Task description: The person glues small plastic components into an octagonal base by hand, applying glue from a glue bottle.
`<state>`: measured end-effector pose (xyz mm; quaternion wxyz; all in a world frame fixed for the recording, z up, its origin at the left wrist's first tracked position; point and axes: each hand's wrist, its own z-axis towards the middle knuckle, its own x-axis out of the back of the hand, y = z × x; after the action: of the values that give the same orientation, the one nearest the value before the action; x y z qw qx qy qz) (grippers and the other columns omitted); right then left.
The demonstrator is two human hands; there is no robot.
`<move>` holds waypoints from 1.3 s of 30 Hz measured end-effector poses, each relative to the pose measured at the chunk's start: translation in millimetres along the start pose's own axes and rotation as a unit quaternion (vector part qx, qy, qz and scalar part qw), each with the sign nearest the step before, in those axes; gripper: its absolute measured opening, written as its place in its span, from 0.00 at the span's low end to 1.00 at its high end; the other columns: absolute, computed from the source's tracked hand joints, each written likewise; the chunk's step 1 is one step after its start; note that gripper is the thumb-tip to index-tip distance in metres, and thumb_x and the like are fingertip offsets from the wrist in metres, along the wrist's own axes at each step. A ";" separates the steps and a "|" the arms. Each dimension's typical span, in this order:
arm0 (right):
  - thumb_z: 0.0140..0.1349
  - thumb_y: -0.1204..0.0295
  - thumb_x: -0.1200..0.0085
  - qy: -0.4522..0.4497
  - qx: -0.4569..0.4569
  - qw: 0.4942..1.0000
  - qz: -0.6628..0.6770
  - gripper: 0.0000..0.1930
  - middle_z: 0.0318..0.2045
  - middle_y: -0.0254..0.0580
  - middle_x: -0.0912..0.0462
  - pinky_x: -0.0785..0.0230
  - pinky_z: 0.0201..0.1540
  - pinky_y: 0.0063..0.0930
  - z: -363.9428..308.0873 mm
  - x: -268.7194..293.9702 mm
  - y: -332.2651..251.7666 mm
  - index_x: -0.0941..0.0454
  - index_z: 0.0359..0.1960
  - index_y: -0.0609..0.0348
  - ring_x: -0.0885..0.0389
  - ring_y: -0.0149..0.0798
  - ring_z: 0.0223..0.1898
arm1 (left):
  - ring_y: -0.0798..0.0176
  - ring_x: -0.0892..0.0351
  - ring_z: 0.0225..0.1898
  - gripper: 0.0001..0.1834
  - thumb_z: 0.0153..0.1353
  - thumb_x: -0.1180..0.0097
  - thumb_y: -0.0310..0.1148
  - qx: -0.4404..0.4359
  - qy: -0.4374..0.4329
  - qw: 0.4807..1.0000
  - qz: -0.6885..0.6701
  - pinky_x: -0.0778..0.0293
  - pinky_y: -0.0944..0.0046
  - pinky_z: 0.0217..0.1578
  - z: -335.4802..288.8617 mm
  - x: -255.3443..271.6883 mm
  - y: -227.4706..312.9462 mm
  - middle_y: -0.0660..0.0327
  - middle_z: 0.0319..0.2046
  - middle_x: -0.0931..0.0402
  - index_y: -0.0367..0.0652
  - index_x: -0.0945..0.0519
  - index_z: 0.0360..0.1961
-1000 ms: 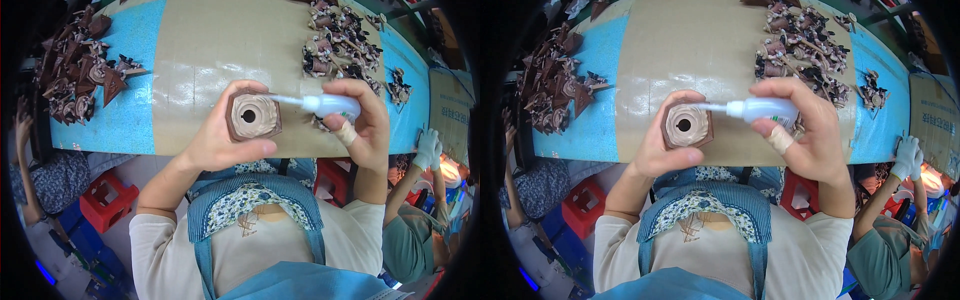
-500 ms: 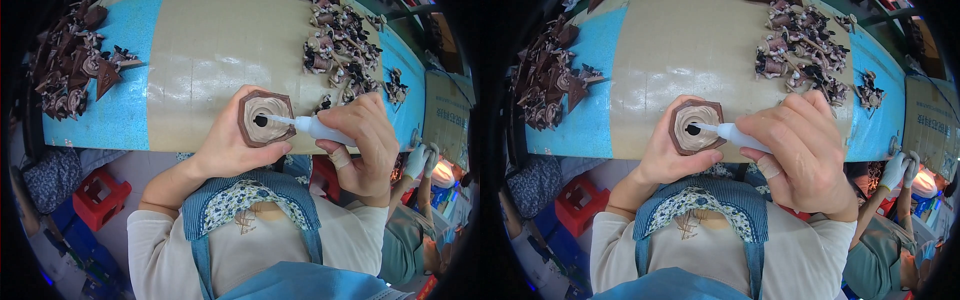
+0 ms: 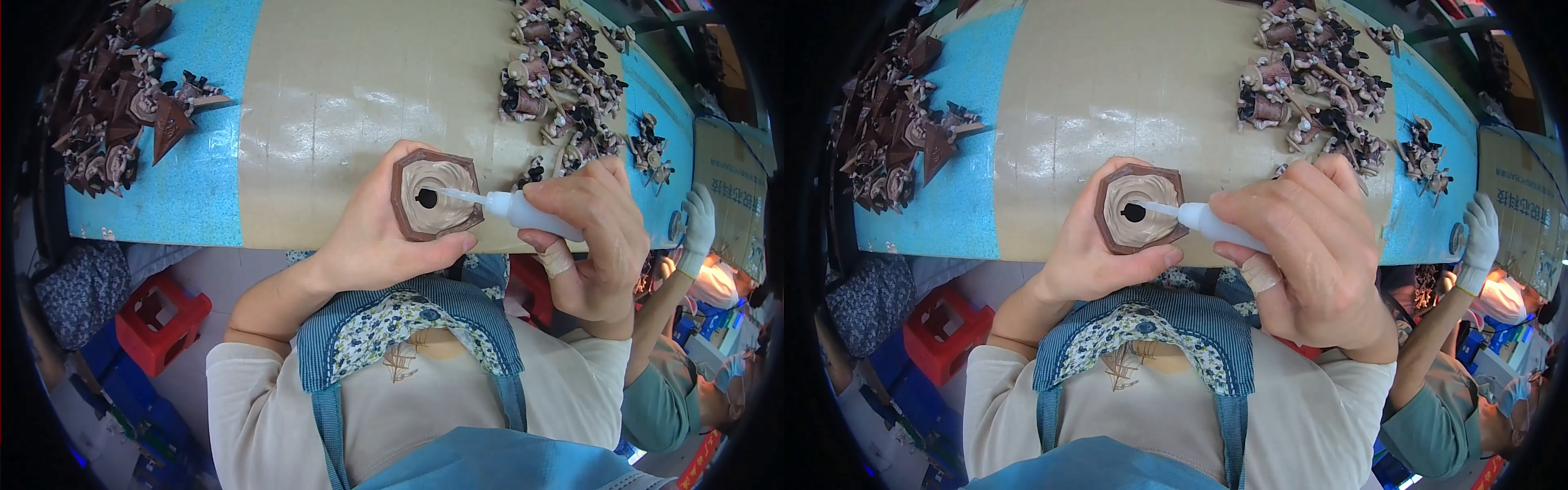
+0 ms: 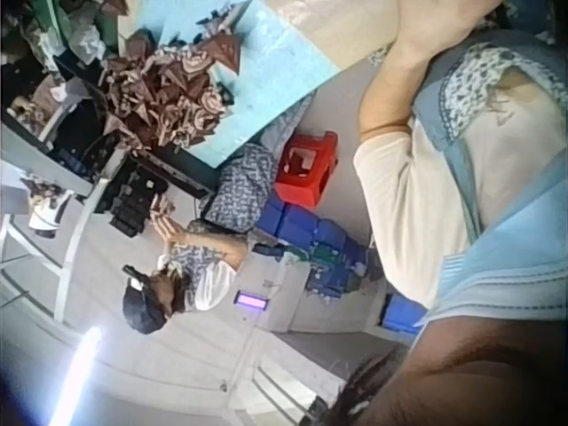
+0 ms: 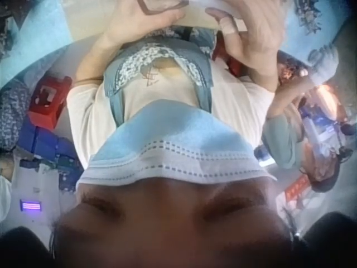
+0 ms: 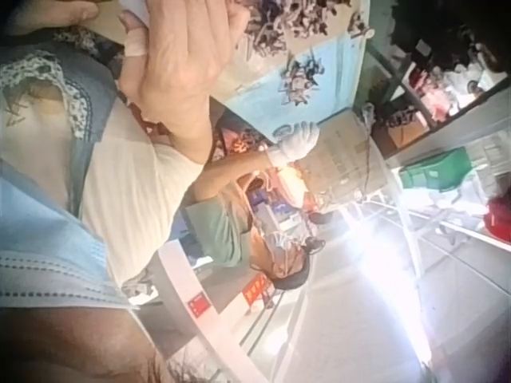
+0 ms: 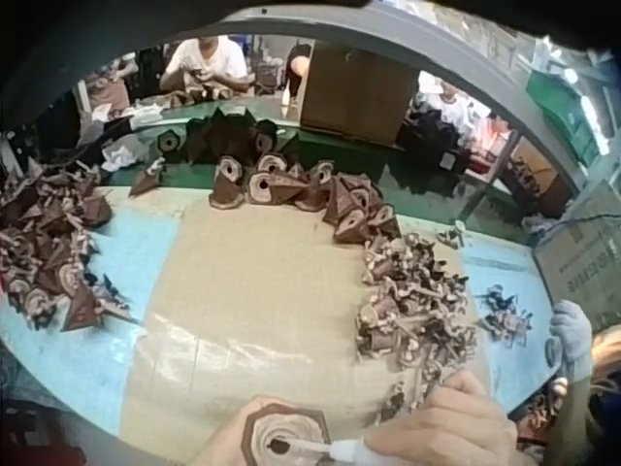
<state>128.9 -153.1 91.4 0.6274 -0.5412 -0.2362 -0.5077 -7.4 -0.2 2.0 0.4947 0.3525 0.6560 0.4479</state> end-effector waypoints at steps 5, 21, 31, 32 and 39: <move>0.49 0.81 0.42 0.028 -0.146 0.964 0.219 0.13 0.29 0.41 0.20 0.31 0.37 0.28 -3.6 -11.0 14.0 0.25 0.38 0.67 0.22 0.36 0.27 | 0.66 0.26 0.45 0.34 0.43 0.28 0.32 0.025 0.028 0.997 0.072 0.29 0.66 0.47 -5.0 12.4 7.1 0.56 0.43 0.27 0.36 0.34 0.49; 0.55 0.85 0.53 -0.007 -0.232 0.952 0.202 0.19 0.41 0.46 0.22 0.31 0.53 0.28 86.5 -67.6 69.7 0.30 0.51 0.67 0.22 0.38 0.48 | 0.48 0.29 0.52 0.37 0.46 0.36 0.23 -0.275 0.146 0.837 0.449 0.37 0.53 0.58 -8.5 37.7 12.0 0.47 0.53 0.33 0.33 0.38 0.59; 0.47 0.79 0.43 -0.236 -0.043 0.967 -0.086 0.20 0.42 0.49 0.26 0.35 0.53 0.39 -26.2 -17.6 67.4 0.28 0.45 0.63 0.30 0.52 0.50 | 0.51 0.28 0.54 0.36 0.45 0.35 0.16 -0.381 0.135 0.880 0.251 0.30 0.60 0.54 12.7 -0.4 -16.2 0.36 0.53 0.36 0.38 0.46 0.49; 0.47 0.79 0.43 -0.235 -0.037 0.968 -0.085 0.20 0.42 0.49 0.26 0.35 0.53 0.39 -31.5 -18.8 66.5 0.28 0.45 0.63 0.30 0.52 0.50 | 0.52 0.28 0.54 0.35 0.45 0.34 0.16 -0.393 0.127 0.881 0.229 0.29 0.62 0.53 15.9 -4.9 -18.2 0.36 0.53 0.36 0.39 0.46 0.47; 0.47 0.80 0.39 -0.165 -0.126 0.977 0.038 0.18 0.39 0.46 0.31 0.34 0.44 0.30 -24.0 -13.9 64.0 0.26 0.42 0.63 0.29 0.48 0.41 | 0.46 0.30 0.56 0.40 0.43 0.33 0.17 -0.405 0.139 0.886 0.175 0.27 0.53 0.52 24.1 -18.2 -27.3 0.46 0.52 0.37 0.49 0.49 0.49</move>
<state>174.7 -176.3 44.3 0.5256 -0.7009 -0.2498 -0.4125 20.2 -20.4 -20.1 0.4116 0.1643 0.4072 0.7986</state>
